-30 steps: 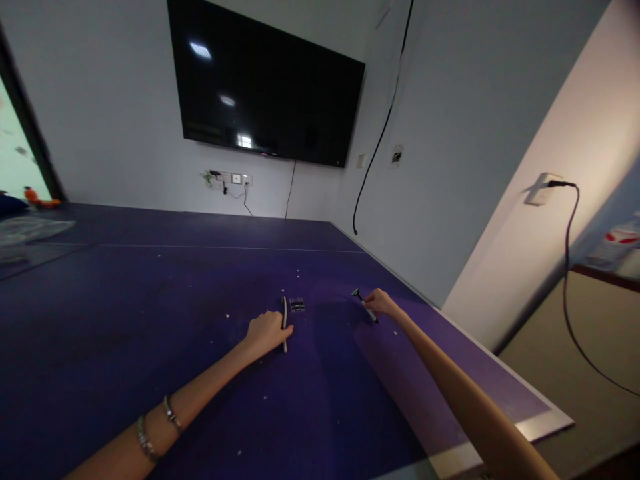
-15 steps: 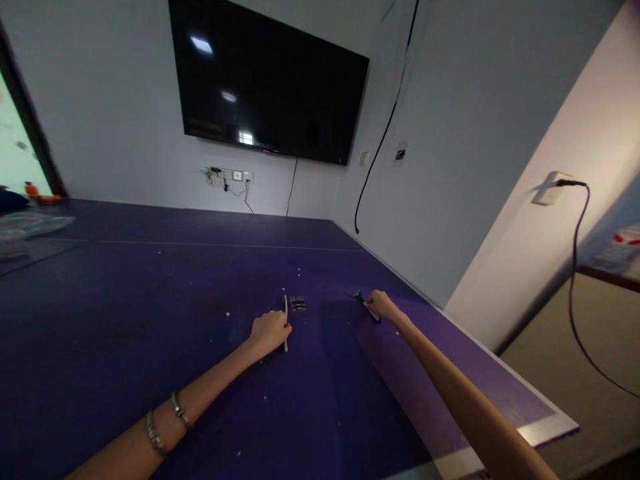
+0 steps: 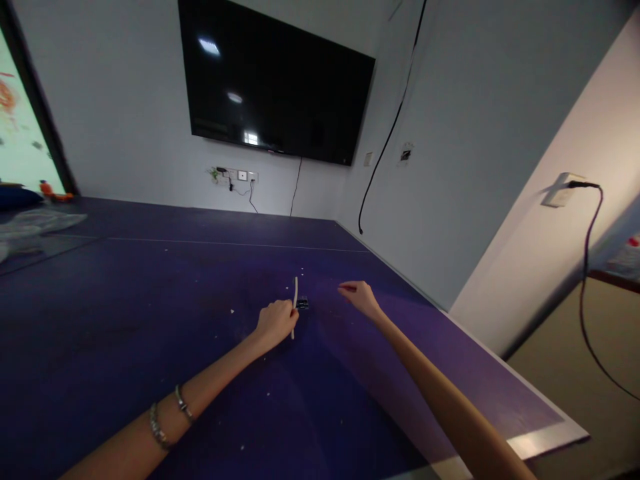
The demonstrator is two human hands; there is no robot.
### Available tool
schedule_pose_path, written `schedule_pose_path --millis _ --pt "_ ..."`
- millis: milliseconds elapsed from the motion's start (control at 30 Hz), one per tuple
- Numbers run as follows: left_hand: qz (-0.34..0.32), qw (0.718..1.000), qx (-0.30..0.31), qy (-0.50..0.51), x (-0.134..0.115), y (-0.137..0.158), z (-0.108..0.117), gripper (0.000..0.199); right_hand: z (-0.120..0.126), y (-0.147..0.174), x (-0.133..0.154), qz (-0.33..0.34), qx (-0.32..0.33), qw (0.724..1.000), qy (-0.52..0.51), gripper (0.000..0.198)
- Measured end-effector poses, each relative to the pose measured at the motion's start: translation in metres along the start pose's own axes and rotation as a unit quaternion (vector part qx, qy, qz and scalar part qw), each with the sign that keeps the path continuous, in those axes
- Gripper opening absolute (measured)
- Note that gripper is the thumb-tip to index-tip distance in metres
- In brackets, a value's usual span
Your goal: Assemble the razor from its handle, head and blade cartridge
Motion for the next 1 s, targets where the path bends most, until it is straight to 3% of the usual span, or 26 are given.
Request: schedule_pose_path --millis 67,167,233,333,567,733,833,1000 --pt "-0.005 1.0 -0.001 0.003 -0.015 0.001 0.006 0.031 -0.023 0.007 0.021 -0.019 0.046 0.99 -0.134 0.027" --pt "-0.023 1.0 -0.008 0.001 -0.038 0.002 0.012 0.031 -0.047 0.022 0.047 -0.077 0.103 0.933 -0.337 0.026" --pt "-0.035 0.999 -0.008 -0.003 -0.048 0.003 0.012 0.031 -0.051 0.03 0.06 -0.1 0.112 0.903 -0.403 0.026" --pt "-0.056 0.998 -0.016 -0.007 -0.06 0.002 0.01 0.029 -0.049 0.036 0.063 -0.131 0.096 0.887 -0.433 0.027" --pt "-0.078 0.997 -0.019 -0.01 -0.083 -0.001 -0.002 0.027 -0.041 0.034 0.04 -0.133 0.068 0.897 -0.415 0.023" --pt "-0.111 0.993 -0.03 0.015 -0.094 0.003 -0.002 0.034 -0.008 0.015 -0.006 -0.129 0.03 0.947 -0.291 0.023" --pt "-0.13 0.991 -0.038 0.018 -0.085 0.003 0.001 0.032 0.024 -0.001 -0.05 -0.148 -0.003 0.963 -0.224 0.023" --pt "-0.11 0.993 -0.026 0.022 -0.045 -0.012 0.002 0.022 0.064 -0.012 -0.114 -0.178 -0.032 0.982 -0.053 0.014"
Point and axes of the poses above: each hand's wrist, its own y-axis away from the middle knuckle, its own z-axis out of the back of the hand, x = y × z, the point moved 10 cm from there along -y, towards the middle knuckle, and after that the axes turned 10 degrees about y, right-handed, at the moved point
